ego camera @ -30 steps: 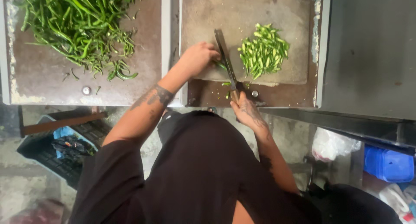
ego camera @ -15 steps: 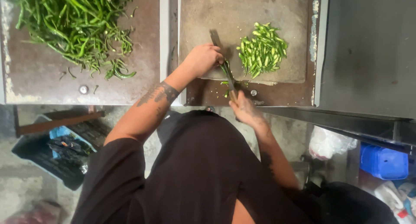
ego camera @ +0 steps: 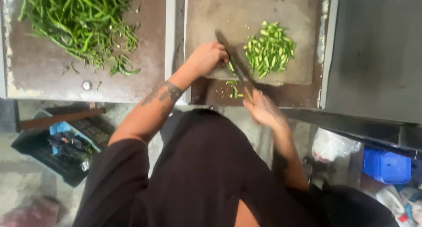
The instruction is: The person cuts chili peppers on a cutting board using a knife, while repeatedly grabbing more peppers from a pile on the left.
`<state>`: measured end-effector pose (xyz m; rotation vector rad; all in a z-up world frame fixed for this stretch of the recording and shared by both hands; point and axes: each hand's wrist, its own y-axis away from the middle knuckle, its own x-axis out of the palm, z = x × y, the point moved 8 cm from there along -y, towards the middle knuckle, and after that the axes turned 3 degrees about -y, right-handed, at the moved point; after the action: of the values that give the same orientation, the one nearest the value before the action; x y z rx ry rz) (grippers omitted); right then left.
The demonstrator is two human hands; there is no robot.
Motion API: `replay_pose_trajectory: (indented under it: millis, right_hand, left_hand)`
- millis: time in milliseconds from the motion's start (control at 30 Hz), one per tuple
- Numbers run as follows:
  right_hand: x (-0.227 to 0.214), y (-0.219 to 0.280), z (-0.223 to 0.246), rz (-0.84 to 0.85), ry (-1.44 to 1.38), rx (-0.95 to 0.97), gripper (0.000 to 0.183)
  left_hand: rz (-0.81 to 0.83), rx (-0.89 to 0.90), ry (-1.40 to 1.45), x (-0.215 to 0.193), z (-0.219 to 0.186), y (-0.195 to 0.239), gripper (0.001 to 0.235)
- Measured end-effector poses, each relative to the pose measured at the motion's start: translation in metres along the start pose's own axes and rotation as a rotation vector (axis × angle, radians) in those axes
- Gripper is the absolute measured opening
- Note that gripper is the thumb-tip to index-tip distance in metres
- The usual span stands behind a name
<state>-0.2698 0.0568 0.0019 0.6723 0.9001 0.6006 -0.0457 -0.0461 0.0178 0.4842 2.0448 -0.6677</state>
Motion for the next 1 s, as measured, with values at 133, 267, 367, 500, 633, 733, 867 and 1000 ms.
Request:
replay_pose_trajectory:
  millis: [133,267,367,500,633,733,867,1000]
  right_hand:
    - [0.024,0.002,0.003,-0.250,0.172,-0.335,0.041]
    - [0.041,-0.033,0.022,-0.227,0.063,-0.200,0.039]
    - [0.037,-0.024,0.025,-0.168,-0.012,-0.069,0.038]
    - [0.027,-0.022,0.048,-0.349,0.127,-0.339,0.036]
    - [0.032,-0.023,0.029,-0.180,0.038,-0.102,0.037]
    - [0.015,0.003,0.016,-0.205,0.181,-0.195,0.039]
    - [0.021,0.018,-0.008,-0.172,0.220,-0.260,0.037]
    - [0.037,-0.020,0.028,-0.218,0.080,-0.287,0.039]
  left_hand:
    - [0.051,-0.057,0.033,-0.002,0.005,-0.001,0.008]
    - [0.036,0.003,-0.003,-0.006,-0.004,0.003,0.009]
    - [0.008,0.146,0.061,-0.014,-0.021,0.010,0.015]
    - [-0.045,-0.009,0.050,-0.023,0.005,0.010,0.017]
    - [0.001,-0.036,-0.003,-0.007,0.012,0.008,0.010]
    - [0.018,-0.010,-0.022,-0.001,0.011,0.004,0.009]
    - [-0.015,0.001,0.012,-0.003,0.002,0.006,0.010]
    - [-0.024,0.011,0.010,-0.006,0.001,0.007,0.010]
